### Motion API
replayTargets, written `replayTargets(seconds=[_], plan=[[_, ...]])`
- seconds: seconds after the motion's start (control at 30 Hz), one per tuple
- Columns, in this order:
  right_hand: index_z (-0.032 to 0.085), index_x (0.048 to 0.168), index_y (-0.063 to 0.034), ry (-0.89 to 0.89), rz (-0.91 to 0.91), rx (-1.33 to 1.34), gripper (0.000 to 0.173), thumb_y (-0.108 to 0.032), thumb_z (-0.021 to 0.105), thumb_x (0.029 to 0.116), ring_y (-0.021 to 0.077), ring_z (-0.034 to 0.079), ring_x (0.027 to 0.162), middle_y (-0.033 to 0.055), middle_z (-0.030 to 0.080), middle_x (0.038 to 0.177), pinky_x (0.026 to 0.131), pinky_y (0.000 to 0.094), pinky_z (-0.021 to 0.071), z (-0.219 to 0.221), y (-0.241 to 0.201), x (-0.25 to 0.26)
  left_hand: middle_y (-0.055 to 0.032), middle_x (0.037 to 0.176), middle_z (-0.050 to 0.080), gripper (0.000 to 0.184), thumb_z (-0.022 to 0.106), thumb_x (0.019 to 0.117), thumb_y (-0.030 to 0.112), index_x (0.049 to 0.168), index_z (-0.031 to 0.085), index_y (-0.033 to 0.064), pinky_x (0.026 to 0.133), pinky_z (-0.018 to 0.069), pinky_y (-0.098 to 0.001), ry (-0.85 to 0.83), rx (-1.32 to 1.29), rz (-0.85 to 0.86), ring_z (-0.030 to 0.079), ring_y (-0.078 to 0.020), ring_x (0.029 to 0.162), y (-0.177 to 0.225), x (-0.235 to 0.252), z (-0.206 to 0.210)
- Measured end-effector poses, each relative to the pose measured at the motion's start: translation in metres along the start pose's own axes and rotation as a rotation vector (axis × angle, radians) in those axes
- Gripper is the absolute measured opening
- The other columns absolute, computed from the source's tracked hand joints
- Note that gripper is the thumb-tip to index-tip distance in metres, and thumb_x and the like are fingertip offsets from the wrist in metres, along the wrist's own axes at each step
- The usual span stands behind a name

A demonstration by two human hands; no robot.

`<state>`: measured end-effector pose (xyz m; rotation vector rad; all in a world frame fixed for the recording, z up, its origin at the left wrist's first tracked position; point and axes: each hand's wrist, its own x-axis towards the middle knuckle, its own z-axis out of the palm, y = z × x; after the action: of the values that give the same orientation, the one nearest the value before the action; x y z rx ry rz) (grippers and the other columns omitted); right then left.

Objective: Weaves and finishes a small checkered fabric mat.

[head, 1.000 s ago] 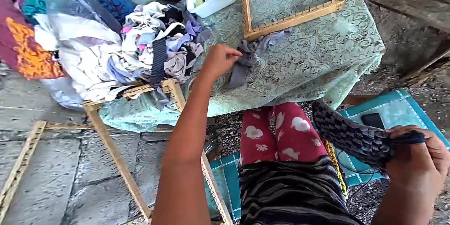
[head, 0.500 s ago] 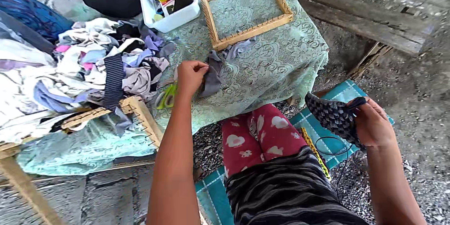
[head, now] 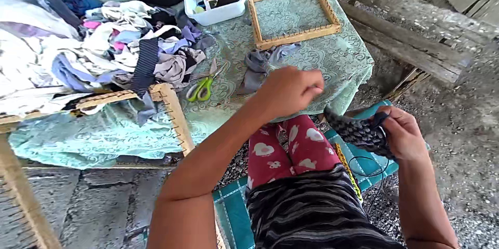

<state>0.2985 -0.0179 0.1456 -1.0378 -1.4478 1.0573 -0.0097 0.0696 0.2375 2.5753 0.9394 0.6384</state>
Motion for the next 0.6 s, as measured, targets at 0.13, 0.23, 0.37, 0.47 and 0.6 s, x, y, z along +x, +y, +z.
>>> replayTargets(seconds=[0.13, 0.23, 0.37, 0.47, 0.6], plan=[[0.071, 0.089, -0.025, -0.222, -0.27, -0.153, 0.017, -0.032, 0.059, 0.0993, 0.0138, 0.043, 0.141, -0.0061, 0.05, 0.147, 0.113, 0.0358, 0.0444, 0.025, -0.008, 0.008, -0.0042, 0.066, 0.061, 0.014, 0.063, 0.0994, 0.014, 0.099, 0.073, 0.0045, 0.057, 0.0473, -0.0336, -0.131, -0.196, 0.063, 0.055, -0.0145, 0.057, 0.032, 0.011, 0.005], [0.073, 0.094, -0.0284, -0.374, -0.27, -0.02, 0.016, -0.037, 0.061, 0.1003, 0.0118, 0.044, 0.142, -0.01, 0.051, 0.149, 0.114, 0.0359, 0.0449, 0.043, -0.003, 0.012, -0.0029, 0.067, 0.063, 0.014, 0.061, 0.1011, 0.006, 0.111, 0.066, -0.0013, 0.054, 0.0486, -0.0181, -0.177, -0.617, -0.076, 0.057, -0.0034, 0.054, 0.041, 0.015, 0.014], [0.076, 0.101, -0.0213, -0.549, -0.221, 0.265, 0.024, -0.037, 0.058, 0.1032, 0.0142, 0.062, 0.123, -0.0037, 0.07, 0.124, 0.105, 0.0365, 0.0515, 0.056, 0.013, 0.015, -0.0009, 0.064, 0.058, 0.024, 0.055, 0.1032, 0.003, 0.127, 0.058, -0.0012, 0.048, 0.0383, -0.014, -0.158, -0.964, -0.301, 0.049, -0.0006, 0.05, 0.041, 0.01, 0.022], [0.076, 0.098, -0.0209, -0.548, -0.138, 0.333, 0.027, -0.039, 0.058, 0.103, 0.0151, 0.066, 0.118, -0.0027, 0.074, 0.116, 0.103, 0.0366, 0.0533, 0.055, 0.011, 0.014, -0.0011, 0.066, 0.06, 0.021, 0.055, 0.1034, 0.003, 0.124, 0.061, -0.001, 0.05, 0.0406, -0.0143, -0.203, -0.935, -0.359, 0.051, -0.001, 0.052, 0.031, 0.004, 0.022], [0.079, 0.099, -0.0231, -0.515, 0.096, 0.415, 0.019, -0.038, 0.067, 0.0967, 0.0171, 0.061, 0.123, -0.0019, 0.066, 0.128, 0.105, 0.0394, 0.053, 0.059, 0.013, 0.019, -0.0028, 0.068, 0.061, 0.021, 0.055, 0.103, 0.002, 0.123, 0.061, -0.0027, 0.055, 0.0468, -0.0166, -0.228, -0.888, -0.348, 0.056, -0.0028, 0.056, 0.024, -0.001, 0.024]])
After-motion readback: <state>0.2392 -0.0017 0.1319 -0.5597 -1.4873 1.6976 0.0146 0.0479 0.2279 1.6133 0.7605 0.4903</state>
